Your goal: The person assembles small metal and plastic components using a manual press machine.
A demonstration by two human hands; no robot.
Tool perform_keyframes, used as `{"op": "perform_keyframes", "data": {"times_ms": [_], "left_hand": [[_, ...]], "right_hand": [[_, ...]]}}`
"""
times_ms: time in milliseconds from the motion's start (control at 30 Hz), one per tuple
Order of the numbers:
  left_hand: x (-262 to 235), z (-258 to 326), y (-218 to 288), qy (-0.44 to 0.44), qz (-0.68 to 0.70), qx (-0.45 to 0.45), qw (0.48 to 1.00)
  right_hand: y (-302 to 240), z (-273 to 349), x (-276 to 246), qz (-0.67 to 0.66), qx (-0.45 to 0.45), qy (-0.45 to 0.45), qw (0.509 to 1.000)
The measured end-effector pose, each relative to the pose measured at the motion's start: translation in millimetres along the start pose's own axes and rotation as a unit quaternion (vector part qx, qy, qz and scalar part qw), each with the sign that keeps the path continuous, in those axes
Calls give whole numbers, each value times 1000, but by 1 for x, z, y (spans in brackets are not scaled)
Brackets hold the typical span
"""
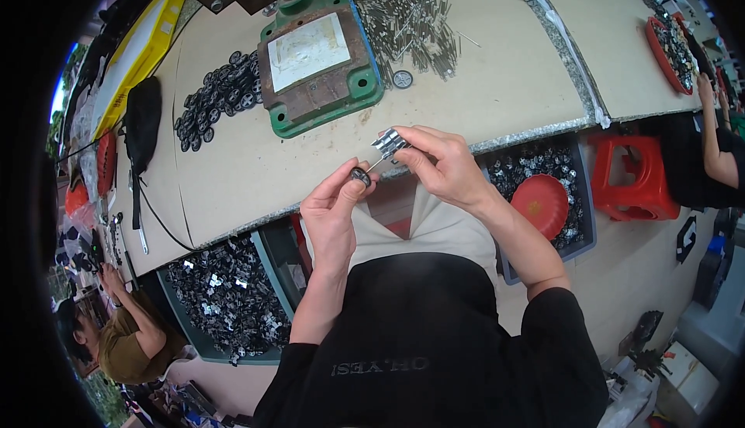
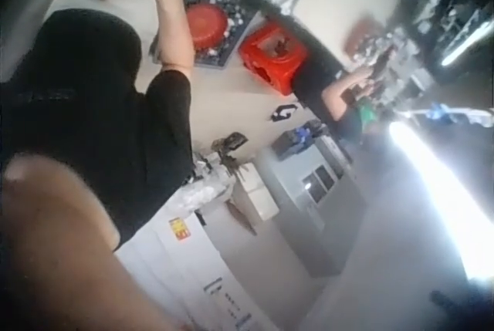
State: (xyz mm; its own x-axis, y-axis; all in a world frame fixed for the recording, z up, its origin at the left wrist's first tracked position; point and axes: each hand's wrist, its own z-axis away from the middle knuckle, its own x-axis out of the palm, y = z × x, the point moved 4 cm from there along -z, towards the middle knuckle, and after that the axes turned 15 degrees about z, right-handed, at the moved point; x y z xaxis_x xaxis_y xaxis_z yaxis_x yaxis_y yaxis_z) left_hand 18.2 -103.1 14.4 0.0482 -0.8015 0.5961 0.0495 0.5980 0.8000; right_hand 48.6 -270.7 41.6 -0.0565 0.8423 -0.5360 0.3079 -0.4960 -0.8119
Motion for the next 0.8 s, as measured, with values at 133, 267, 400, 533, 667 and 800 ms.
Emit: {"op": "perform_keyframes", "data": {"times_ms": [133, 267, 400, 533, 667, 800], "left_hand": [[-2, -2, -3, 0, 72, -78, 994], [2, 2, 6, -25, -135, 66, 988], [1, 0, 4, -19, -75, 30, 997], [-2, -3, -6, 13, 99, -154, 983], [5, 3, 0, -9, -74, 31, 997], [1, -2, -4, -3, -25, -23, 999]], "right_hand": [[7, 0, -2, -23, 10, -27, 999], [15, -1, 4, -160, 114, -104, 975], [-4, -2, -8, 1, 19, -55, 998], [1, -2, -5, 50, -100, -3, 994], [11, 2, 9, -53, 6, -79, 995], [0, 1, 13, 5, -39, -56, 998]]}}
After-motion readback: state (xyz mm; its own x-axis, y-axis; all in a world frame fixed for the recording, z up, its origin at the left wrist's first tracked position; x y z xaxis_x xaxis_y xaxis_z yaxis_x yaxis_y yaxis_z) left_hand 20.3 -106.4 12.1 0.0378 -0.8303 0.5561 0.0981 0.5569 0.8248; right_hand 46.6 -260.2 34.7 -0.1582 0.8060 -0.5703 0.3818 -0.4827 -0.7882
